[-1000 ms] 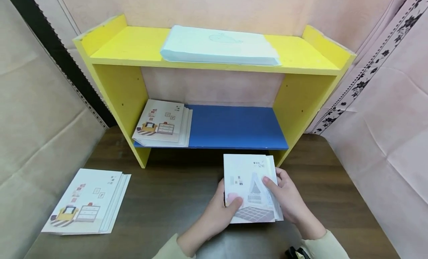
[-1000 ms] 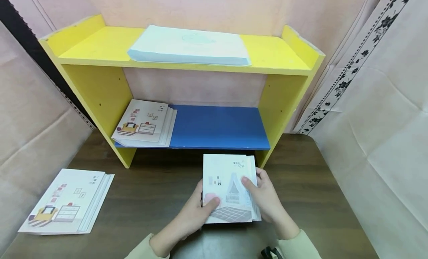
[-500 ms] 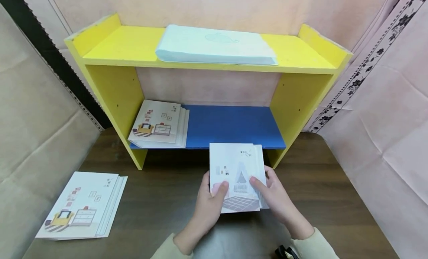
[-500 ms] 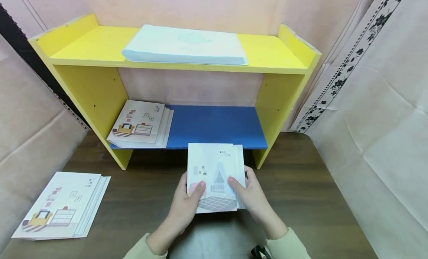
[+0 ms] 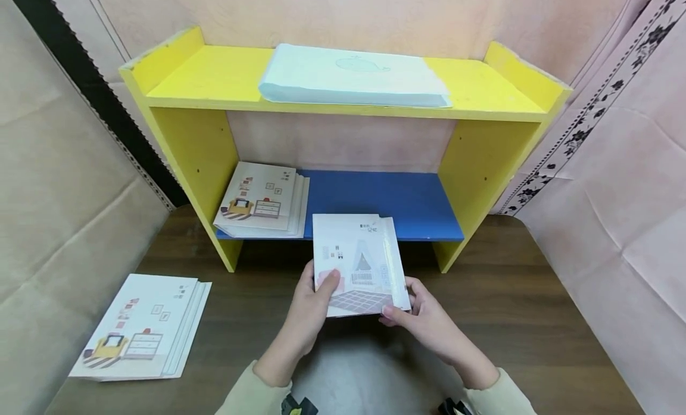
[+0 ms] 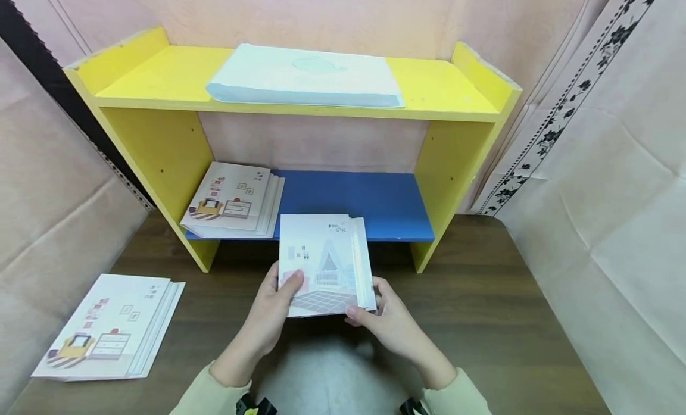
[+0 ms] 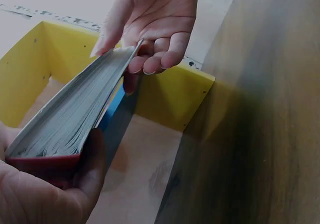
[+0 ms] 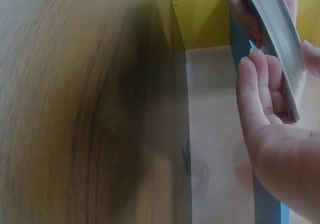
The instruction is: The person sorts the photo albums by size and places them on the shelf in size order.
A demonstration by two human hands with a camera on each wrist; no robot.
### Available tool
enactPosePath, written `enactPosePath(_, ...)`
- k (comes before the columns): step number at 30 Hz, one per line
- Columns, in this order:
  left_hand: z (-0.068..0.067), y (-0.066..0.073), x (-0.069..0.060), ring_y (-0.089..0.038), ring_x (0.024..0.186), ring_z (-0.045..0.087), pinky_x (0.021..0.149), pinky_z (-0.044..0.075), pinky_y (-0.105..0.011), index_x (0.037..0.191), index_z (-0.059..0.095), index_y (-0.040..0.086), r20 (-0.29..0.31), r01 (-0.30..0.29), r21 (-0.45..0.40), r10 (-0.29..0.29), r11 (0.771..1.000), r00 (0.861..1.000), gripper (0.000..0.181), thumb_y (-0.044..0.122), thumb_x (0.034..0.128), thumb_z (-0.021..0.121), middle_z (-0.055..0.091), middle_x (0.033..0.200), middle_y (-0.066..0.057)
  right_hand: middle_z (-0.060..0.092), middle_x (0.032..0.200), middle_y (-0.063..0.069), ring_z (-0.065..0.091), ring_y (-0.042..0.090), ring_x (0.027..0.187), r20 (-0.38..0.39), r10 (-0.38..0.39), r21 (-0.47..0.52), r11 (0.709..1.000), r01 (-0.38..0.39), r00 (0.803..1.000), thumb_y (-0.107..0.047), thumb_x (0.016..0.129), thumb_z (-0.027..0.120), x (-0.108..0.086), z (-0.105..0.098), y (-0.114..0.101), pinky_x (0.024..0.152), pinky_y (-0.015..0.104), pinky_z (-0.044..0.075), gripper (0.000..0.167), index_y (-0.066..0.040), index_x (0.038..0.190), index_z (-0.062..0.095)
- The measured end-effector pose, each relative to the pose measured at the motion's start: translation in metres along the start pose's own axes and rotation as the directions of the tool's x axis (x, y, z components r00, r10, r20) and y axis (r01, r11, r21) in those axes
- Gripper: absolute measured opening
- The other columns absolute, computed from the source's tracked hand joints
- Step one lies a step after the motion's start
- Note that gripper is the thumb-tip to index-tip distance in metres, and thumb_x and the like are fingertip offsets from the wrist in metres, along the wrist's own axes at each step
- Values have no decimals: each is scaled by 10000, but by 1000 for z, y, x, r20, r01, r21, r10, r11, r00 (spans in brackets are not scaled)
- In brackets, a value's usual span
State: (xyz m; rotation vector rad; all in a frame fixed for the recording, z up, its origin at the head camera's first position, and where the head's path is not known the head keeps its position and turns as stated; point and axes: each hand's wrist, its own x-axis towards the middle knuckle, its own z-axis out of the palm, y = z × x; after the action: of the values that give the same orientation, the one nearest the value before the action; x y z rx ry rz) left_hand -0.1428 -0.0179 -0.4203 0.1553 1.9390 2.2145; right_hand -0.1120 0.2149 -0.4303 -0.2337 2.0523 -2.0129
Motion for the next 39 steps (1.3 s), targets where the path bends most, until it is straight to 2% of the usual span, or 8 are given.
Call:
enactPosePath(6, -8, 4, -3, -232, 1017, 629, 850, 523, -378, 1454, 280, 217, 82, 3, 72, -9, 997, 997, 572, 255, 974, 589, 589, 1198, -81, 623, 1168, 213, 659, 344, 943, -68, 24, 1, 1000, -24, 997, -130, 900, 699, 3, 7, -2, 833, 463, 537, 581, -33, 1349, 343)
enactPosePath(9, -12, 4, -5, -257, 1015, 633, 831, 541, -402, 1432, 294, 201, 128, 2, 69, -11, 998, 992, 562, 189, 963, 604, 589, 1216, -91, 632, 1153, 205, 655, 373, 945, -95, 36, 11, 999, -35, 995, -153, 892, 711, 6, 11, -4, 834, 466, 537, 588, -35, 1343, 353)
enactPosePath(15, -17, 3, -7, -379, 833, 659, 728, 569, -451, 1369, 339, 157, 210, 9, 32, -16, 999, 978, 485, 105, 959, 592, 610, 1157, -166, 657, 1093, 183, 663, 402, 916, -153, 68, -6, 998, -70, 986, -187, 884, 723, 13, 14, -8, 823, 414, 547, 578, -41, 1327, 382)
enactPosePath(18, -18, 2, -6, -379, 808, 660, 722, 571, -446, 1348, 360, 126, 183, 8, 20, -12, 1000, 983, 456, 139, 961, 600, 616, 1131, -177, 652, 1098, 186, 668, 381, 916, -158, 68, -8, 998, -70, 985, -178, 891, 715, 18, 16, -10, 829, 423, 544, 567, -33, 1326, 380)
enactPosePath(23, -19, 1, -2, -322, 847, 658, 769, 565, -402, 1302, 413, 79, 82, 11, 1, -11, 1000, 997, 439, 248, 958, 629, 607, 1093, -184, 645, 1101, 194, 675, 355, 912, -163, 42, -28, 998, -47, 986, -163, 908, 693, 29, 21, -16, 830, 433, 543, 541, -9, 1319, 378)
enactPosePath(28, -23, 1, 5, -313, 870, 649, 807, 554, -386, 1272, 452, 44, 9, 4, -45, -3, 999, 1000, 429, 289, 962, 620, 591, 1052, -210, 639, 1121, 170, 678, 341, 916, -184, 41, -8, 999, -43, 982, -169, 905, 697, 43, 26, -22, 827, 438, 543, 513, -40, 1307, 407)
enactPosePath(33, -28, 4, 15, -334, 881, 646, 808, 554, -381, 1252, 478, 45, -30, -13, -51, 12, 999, 999, 419, 304, 956, 624, 588, 1036, -226, 637, 1113, 176, 674, 333, 930, -189, 56, 41, 998, -49, 980, -204, 900, 703, 58, 29, -24, 835, 453, 537, 508, -40, 1289, 422)
enactPosePath(39, -35, 11, 26, -362, 920, 633, 808, 554, -381, 1241, 488, 52, -46, 10, -5, -10, 1000, 999, 458, 378, 947, 620, 582, 1081, -212, 628, 1113, 201, 665, 344, 946, -188, 77, 93, 994, -60, 979, -187, 907, 690, 70, 31, -29, 868, 485, 516, 484, -20, 1275, 426)
